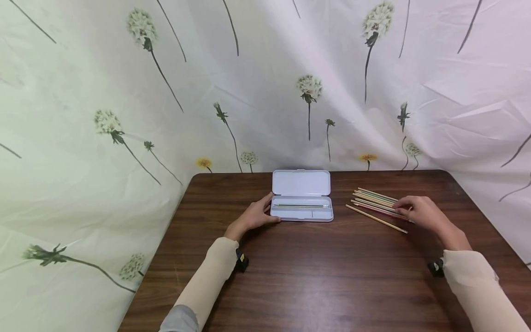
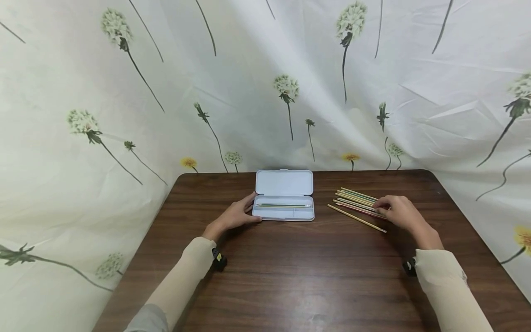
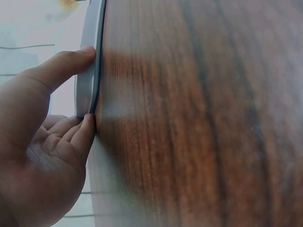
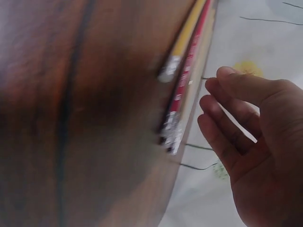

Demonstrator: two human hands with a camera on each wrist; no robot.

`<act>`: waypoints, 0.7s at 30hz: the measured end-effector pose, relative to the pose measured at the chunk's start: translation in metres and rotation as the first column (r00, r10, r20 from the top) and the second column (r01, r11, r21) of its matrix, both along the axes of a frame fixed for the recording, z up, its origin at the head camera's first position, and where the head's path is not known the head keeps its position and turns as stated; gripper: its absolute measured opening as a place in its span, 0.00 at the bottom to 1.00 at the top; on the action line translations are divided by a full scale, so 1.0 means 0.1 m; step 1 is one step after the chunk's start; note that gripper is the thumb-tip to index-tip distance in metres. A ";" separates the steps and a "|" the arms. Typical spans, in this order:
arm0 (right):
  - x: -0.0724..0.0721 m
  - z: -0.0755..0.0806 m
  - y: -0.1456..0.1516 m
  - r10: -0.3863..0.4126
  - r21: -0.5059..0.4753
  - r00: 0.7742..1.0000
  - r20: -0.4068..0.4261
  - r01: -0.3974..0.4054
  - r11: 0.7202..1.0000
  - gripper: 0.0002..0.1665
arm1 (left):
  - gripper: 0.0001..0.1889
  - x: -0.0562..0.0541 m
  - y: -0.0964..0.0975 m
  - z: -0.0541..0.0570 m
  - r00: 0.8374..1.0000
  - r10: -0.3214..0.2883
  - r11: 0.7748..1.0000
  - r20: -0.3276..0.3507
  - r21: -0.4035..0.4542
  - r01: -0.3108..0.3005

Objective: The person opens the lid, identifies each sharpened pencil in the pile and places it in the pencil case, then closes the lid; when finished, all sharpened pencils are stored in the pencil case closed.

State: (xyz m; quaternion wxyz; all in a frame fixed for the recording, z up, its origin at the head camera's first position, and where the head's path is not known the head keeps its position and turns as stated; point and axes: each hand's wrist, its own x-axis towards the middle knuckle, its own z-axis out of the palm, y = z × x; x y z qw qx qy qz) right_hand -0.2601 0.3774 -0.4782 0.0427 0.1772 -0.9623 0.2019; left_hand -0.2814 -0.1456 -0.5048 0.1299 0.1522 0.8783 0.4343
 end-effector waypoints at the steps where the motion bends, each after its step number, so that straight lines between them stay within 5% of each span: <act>1: 0.01 -0.03 0.01 -0.010 0.004 1.000 0.004 0.010 1.000 0.05 | 0.53 0.00 0.00 0.00 1.000 0.000 1.000 -0.002 -0.001 0.000; 21: 0.09 -0.17 0.01 -0.053 0.034 0.996 0.072 0.051 0.998 0.04 | 0.53 -0.01 0.01 -0.03 1.000 -0.003 1.000 -0.015 -0.003 0.003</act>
